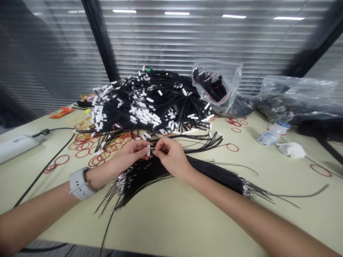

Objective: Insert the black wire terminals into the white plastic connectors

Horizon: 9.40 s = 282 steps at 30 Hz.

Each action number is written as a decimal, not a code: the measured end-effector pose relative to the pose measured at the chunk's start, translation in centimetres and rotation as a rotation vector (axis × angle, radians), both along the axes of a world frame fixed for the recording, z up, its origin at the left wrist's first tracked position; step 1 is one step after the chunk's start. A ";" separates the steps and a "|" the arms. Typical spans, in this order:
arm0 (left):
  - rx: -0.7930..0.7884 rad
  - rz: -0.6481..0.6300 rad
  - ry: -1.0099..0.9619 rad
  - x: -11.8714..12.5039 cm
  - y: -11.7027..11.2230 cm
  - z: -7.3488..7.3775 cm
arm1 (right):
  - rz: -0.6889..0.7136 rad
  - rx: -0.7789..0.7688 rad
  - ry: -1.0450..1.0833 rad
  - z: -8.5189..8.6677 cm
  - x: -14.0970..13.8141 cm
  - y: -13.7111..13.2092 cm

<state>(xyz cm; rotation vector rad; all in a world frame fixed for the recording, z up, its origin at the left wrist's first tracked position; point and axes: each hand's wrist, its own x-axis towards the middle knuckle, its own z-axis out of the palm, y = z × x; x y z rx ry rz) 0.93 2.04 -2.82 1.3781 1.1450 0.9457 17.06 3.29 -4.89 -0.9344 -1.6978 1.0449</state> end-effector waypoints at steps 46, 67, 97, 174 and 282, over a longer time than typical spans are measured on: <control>0.020 -0.103 0.105 -1.2 1.1 0.0 | -0.183 0.580 -0.536 0.0 1.5 -1.6; 0.077 -0.168 0.220 -1.1 0.8 0.4 | -0.142 0.650 -0.669 -0.5 1.4 -1.3; -0.019 -0.101 0.217 -3.3 2.2 0.6 | 0.261 0.671 -0.922 3.8 2.7 -1.5; 0.209 -0.251 0.414 -1.4 0.1 0.8 | 0.071 0.489 -0.759 2.5 1.3 -1.3; 0.152 -0.200 0.214 -2.0 0.7 -0.1 | -0.227 0.259 -0.624 2.1 1.7 -2.2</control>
